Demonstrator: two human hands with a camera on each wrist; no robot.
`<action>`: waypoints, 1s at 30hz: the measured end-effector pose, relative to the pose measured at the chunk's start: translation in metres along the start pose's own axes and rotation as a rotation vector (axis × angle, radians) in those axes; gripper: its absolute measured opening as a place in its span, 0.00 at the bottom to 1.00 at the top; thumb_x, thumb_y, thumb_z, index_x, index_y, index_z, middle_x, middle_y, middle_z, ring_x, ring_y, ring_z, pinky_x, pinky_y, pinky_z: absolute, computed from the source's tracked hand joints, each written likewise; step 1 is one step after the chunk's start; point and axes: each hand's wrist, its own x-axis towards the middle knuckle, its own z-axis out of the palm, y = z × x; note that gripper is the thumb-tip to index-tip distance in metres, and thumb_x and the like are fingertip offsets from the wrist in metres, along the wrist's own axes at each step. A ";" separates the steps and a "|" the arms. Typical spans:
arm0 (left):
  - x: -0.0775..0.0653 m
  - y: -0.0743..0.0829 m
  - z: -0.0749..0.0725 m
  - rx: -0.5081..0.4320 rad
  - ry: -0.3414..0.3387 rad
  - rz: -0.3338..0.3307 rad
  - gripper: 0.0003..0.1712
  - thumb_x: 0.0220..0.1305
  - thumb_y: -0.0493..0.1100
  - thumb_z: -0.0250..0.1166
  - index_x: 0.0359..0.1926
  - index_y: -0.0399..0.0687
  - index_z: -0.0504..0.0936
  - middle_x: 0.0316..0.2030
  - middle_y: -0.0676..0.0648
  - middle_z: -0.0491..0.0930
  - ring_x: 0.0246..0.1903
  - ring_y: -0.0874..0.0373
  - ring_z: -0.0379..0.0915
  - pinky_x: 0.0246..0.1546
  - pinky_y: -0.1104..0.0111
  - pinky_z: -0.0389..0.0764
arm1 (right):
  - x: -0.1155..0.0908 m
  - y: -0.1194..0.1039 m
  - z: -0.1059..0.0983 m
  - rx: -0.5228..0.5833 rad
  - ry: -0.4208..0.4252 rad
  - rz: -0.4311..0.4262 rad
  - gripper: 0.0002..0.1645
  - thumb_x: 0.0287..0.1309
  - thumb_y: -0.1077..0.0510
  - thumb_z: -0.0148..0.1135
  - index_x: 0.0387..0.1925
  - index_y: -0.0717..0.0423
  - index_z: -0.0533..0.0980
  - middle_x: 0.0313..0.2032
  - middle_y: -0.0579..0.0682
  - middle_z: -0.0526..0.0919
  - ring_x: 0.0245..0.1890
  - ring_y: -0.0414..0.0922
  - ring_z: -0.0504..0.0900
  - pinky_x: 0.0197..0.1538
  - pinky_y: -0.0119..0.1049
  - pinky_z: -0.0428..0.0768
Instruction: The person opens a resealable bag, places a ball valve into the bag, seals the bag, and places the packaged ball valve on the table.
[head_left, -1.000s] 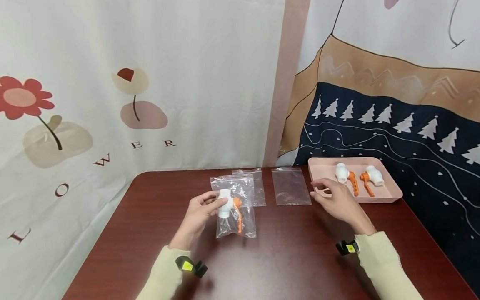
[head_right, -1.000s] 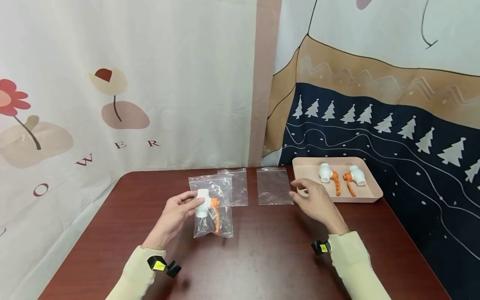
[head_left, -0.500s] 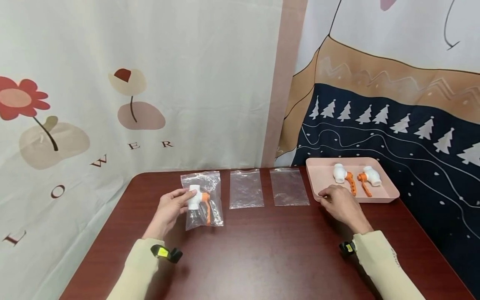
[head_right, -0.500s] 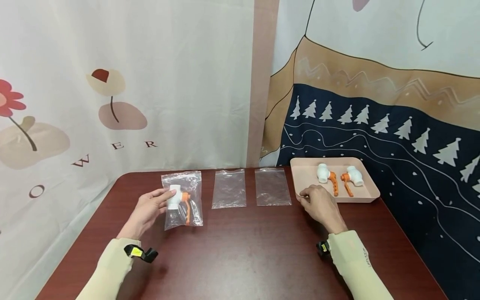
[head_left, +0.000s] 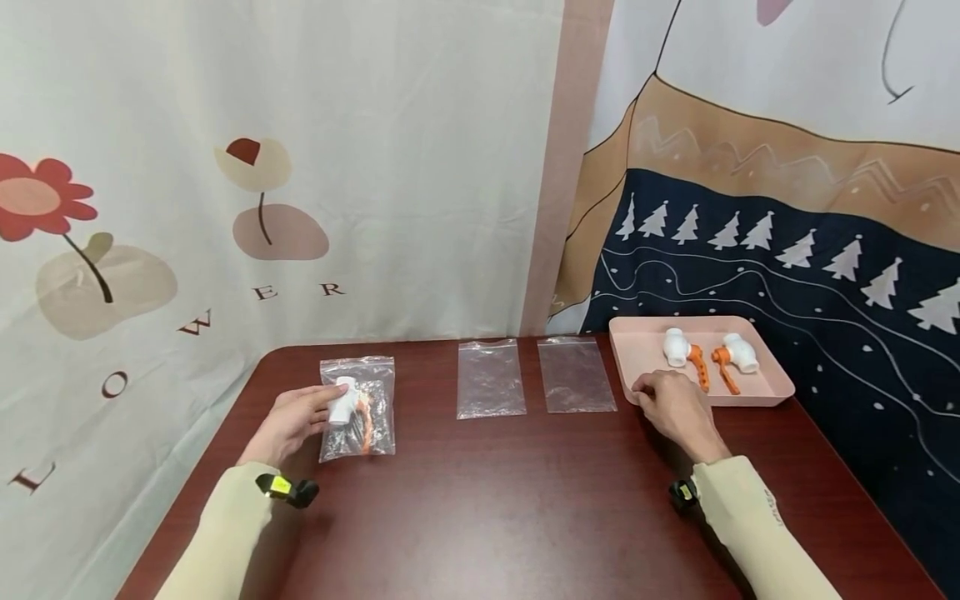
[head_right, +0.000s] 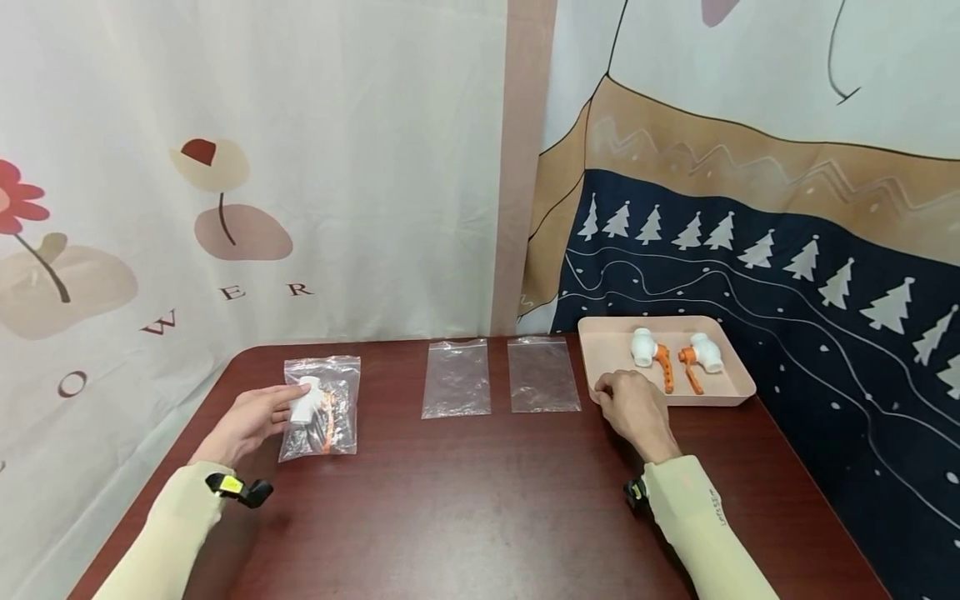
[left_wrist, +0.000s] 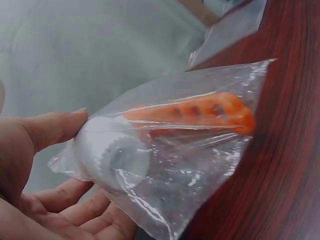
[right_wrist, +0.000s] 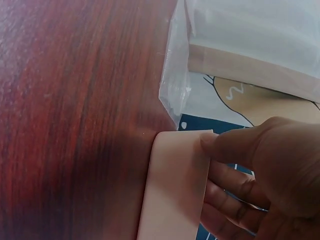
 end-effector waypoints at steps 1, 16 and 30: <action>0.001 -0.002 -0.006 0.012 -0.011 -0.004 0.45 0.68 0.58 0.68 0.73 0.32 0.65 0.51 0.57 0.79 0.49 0.63 0.76 0.46 0.71 0.84 | 0.000 0.000 0.000 -0.001 0.002 0.001 0.03 0.61 0.61 0.69 0.34 0.55 0.87 0.33 0.54 0.89 0.31 0.48 0.82 0.35 0.48 0.83; 0.006 -0.017 -0.043 0.139 -0.045 -0.161 0.44 0.68 0.59 0.67 0.68 0.27 0.67 0.51 0.41 0.83 0.42 0.60 0.81 0.43 0.64 0.86 | 0.001 0.000 0.001 -0.009 0.006 0.022 0.03 0.60 0.60 0.68 0.33 0.53 0.87 0.31 0.53 0.88 0.31 0.50 0.82 0.32 0.49 0.81; 0.007 -0.010 -0.042 0.273 0.031 -0.164 0.40 0.68 0.54 0.66 0.65 0.25 0.68 0.42 0.43 0.80 0.39 0.54 0.80 0.40 0.62 0.88 | 0.001 0.000 0.001 0.008 -0.004 0.055 0.03 0.61 0.60 0.69 0.35 0.53 0.87 0.32 0.53 0.89 0.31 0.49 0.81 0.34 0.47 0.80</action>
